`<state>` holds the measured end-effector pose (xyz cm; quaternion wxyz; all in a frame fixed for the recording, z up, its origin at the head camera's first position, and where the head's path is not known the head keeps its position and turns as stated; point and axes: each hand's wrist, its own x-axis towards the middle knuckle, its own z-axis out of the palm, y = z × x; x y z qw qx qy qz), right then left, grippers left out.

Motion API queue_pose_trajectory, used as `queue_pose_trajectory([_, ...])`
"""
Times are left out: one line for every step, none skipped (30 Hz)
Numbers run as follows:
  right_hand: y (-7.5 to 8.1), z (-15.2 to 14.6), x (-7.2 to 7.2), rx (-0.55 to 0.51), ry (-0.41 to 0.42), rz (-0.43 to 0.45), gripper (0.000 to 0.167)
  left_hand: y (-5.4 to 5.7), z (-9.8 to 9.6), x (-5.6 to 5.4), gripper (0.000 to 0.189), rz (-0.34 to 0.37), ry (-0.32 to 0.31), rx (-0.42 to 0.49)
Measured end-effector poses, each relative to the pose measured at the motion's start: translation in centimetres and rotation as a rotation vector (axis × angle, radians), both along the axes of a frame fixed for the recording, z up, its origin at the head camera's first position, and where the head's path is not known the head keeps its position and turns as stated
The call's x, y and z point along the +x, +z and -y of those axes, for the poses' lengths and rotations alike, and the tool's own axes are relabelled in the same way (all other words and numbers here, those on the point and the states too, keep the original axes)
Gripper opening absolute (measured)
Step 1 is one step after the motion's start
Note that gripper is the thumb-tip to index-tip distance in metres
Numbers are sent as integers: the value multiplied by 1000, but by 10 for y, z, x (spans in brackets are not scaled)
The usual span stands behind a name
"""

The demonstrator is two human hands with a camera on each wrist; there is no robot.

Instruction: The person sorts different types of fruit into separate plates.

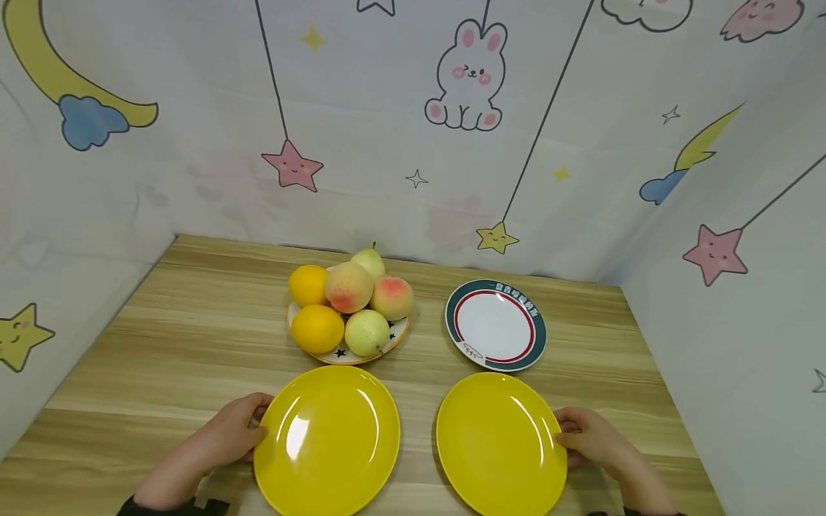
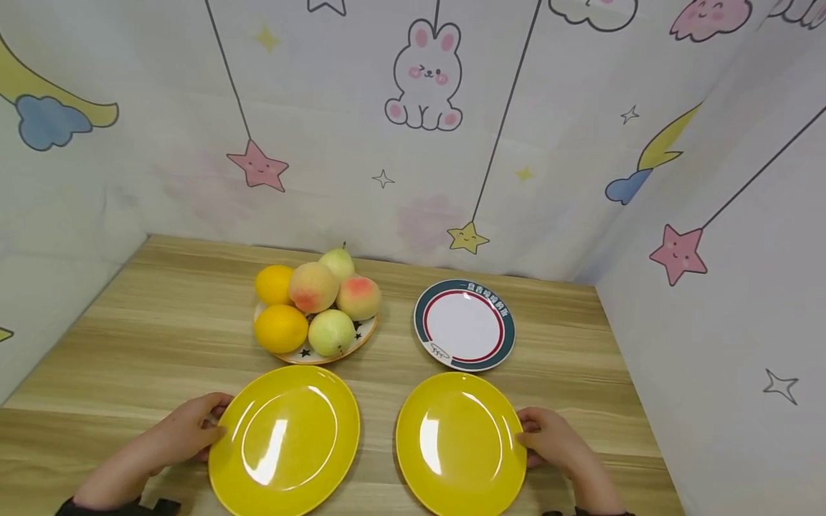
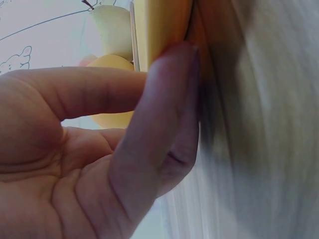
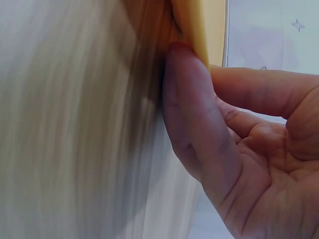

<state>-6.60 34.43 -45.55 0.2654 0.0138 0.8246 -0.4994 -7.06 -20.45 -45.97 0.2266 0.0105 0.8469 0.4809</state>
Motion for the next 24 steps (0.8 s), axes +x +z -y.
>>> queue_pose_trajectory([0,3,-1,-4,7,-3,28,0,0,0,37,3,2,5])
queue_pose_trajectory([0,5,-2,-6,10,-4,27,0,0,0,37,7,3,10])
queue_pose_trajectory([0,7,-3,-4,14,-6,27,0,0,0,37,13,4,16])
queue_pose_trajectory([0,8,-4,1,17,-7,26,1,0,0,37,14,4,19])
queue_pose_trajectory([0,10,-5,11,19,-9,25,1,0,0,37,18,5,21])
queue_pose_trajectory([1,11,-5,21,19,-9,25,1,0,0,37,21,8,22])
queue_pose_trajectory([1,11,-6,31,18,-8,24,0,0,0,38,21,8,25])
queue_pose_trajectory([1,12,-7,40,17,-6,24,0,0,0,38,21,7,29])
queue_pose_trajectory([1,12,-7,47,16,-2,24,0,0,0,38,22,7,32])
queue_pose_trajectory([1,12,-8,54,17,1,23,0,0,0,38,22,9,34])
queue_pose_trajectory([1,12,-9,58,17,5,23,-1,0,0,39,27,15,38])
queue_pose_trajectory([1,12,-9,62,16,10,23,-1,0,1,39,29,19,40])
queue_pose_trajectory([1,12,-10,67,17,13,23,-1,0,1,39,30,21,40])
queue_pose_trajectory([1,12,-11,77,13,18,23,-1,0,1,39,32,25,39])
queue_pose_trajectory([1,12,-12,88,11,20,23,-1,0,1,39,36,31,38])
queue_pose_trajectory([2,12,-13,101,8,20,24,-1,0,1,40,37,30,38])
queue_pose_trajectory([2,12,-14,115,3,21,25,-1,0,1,40,41,35,39])
queue_pose_trajectory([2,12,-15,130,-2,22,25,-1,0,1,39,40,29,38])
queue_pose_trajectory([2,11,-16,149,-8,23,26,0,0,1,39,43,29,38])
queue_pose_trajectory([2,11,-16,158,-12,25,26,0,-1,1,39,43,29,37])
queue_pose_trajectory([2,11,-17,167,-10,24,27,0,-1,1,39,45,30,36])
queue_pose_trajectory([2,10,-19,176,-5,28,28,0,-1,1,39,45,28,35])
queue_pose_trajectory([1,10,-20,186,-9,30,28,0,-1,1,39,46,29,36])
queue_pose_trajectory([2,10,-20,190,-5,30,28,1,0,1,38,41,24,34])
